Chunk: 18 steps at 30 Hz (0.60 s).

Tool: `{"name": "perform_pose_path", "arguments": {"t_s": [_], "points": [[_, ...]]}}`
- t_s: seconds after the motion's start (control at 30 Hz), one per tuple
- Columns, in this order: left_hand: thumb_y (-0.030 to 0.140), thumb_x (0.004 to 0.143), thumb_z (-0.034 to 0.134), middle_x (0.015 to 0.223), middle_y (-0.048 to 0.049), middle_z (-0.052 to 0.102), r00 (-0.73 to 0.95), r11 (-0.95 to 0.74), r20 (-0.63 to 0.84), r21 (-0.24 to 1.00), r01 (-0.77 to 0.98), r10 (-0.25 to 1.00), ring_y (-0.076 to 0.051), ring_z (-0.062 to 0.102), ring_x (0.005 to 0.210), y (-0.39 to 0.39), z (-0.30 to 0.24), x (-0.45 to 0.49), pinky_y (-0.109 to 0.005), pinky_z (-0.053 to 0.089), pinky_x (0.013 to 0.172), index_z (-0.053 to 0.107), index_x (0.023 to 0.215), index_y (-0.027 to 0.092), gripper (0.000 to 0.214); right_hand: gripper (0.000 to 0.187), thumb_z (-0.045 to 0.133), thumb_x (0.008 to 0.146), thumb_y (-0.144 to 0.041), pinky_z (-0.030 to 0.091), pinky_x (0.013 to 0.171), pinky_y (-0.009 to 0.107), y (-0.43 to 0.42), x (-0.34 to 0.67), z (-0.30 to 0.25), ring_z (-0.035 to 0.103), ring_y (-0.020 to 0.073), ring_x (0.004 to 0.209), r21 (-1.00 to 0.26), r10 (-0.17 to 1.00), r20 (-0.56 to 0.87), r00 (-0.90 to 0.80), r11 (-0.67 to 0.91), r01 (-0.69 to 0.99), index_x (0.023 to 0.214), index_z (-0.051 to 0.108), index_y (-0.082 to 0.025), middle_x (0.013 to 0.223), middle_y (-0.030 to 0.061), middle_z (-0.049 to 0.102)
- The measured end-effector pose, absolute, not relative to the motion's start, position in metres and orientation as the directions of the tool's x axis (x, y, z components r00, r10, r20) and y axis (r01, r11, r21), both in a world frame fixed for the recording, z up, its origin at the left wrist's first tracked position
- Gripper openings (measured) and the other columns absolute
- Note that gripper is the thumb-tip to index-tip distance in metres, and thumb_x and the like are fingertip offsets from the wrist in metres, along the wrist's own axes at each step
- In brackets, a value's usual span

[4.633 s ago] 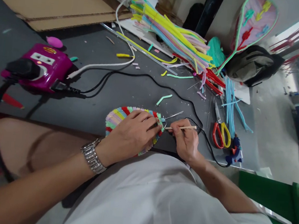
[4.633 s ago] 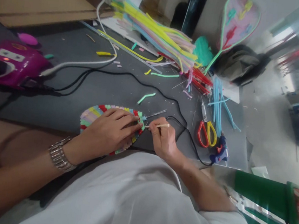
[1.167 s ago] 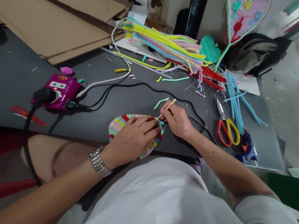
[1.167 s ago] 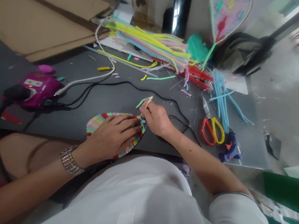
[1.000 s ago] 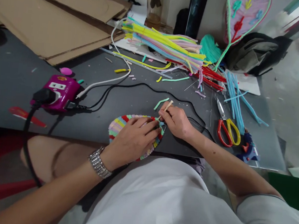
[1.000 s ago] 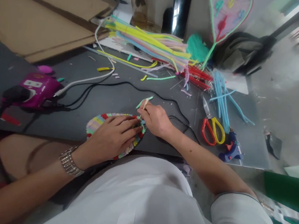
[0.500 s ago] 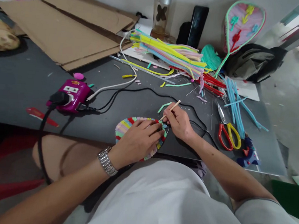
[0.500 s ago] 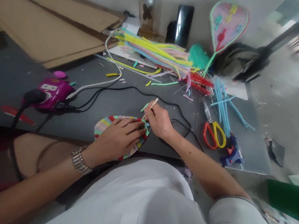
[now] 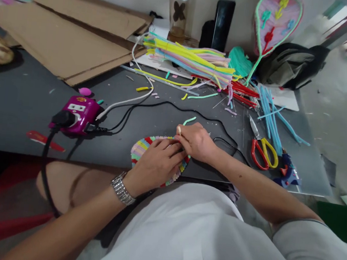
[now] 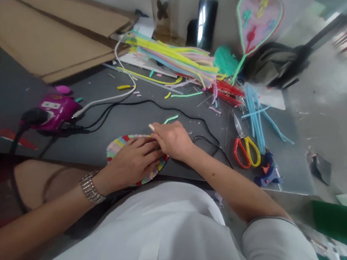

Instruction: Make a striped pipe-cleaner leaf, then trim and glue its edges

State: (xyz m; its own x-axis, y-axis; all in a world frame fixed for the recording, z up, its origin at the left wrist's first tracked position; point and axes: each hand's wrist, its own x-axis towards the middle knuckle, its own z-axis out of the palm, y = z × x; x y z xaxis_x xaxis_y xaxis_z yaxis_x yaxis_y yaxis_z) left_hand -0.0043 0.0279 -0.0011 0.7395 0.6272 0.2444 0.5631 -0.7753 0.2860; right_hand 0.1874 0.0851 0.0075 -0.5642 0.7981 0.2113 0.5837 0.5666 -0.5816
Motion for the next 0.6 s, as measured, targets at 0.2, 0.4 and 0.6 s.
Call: {"name": "perform_pose_path", "arguments": {"t_s": [0.2,0.4,0.6], "points": [[0.018,0.1,0.052,0.134,-0.0131,0.067,0.602,-0.716,0.405,0.514,0.472,0.688,-0.024,0.061,0.123,0.034,0.003,-0.013,-0.045,0.053,0.103,0.062,0.133,0.018,0.034,0.032,0.04,0.106,-0.036,0.047,0.072,0.029,0.081,0.229,0.021,0.064,0.0155,0.074,-0.757,0.907,0.296,-0.298,0.413,0.506,0.106,0.067,-0.02,0.091,0.0047,0.073],[0.027,0.098,0.056,0.124,-0.0114,0.07,0.403,-0.561,0.395,0.496,0.663,0.825,-0.028,0.061,0.118,0.042,0.012,-0.029,-0.052,0.052,0.103,0.069,0.123,0.02,0.029,0.022,0.054,0.095,-0.013,0.039,0.09,0.042,0.069,0.257,0.015,0.058,0.0268,0.104,-0.116,0.747,0.229,-0.624,0.657,0.745,0.101,0.074,-0.019,0.103,0.0129,0.073],[0.039,0.097,0.057,0.124,-0.011,0.072,0.275,-0.418,0.319,0.606,0.677,0.907,-0.028,0.063,0.119,0.04,0.023,-0.055,-0.051,0.05,0.107,0.073,0.12,0.02,0.033,0.03,0.043,0.1,-0.017,0.039,0.086,0.041,0.068,0.251,0.027,0.055,0.0253,0.096,-0.075,0.609,0.355,-0.709,0.775,0.628,0.091,0.071,-0.022,0.094,0.0106,0.069]]}}
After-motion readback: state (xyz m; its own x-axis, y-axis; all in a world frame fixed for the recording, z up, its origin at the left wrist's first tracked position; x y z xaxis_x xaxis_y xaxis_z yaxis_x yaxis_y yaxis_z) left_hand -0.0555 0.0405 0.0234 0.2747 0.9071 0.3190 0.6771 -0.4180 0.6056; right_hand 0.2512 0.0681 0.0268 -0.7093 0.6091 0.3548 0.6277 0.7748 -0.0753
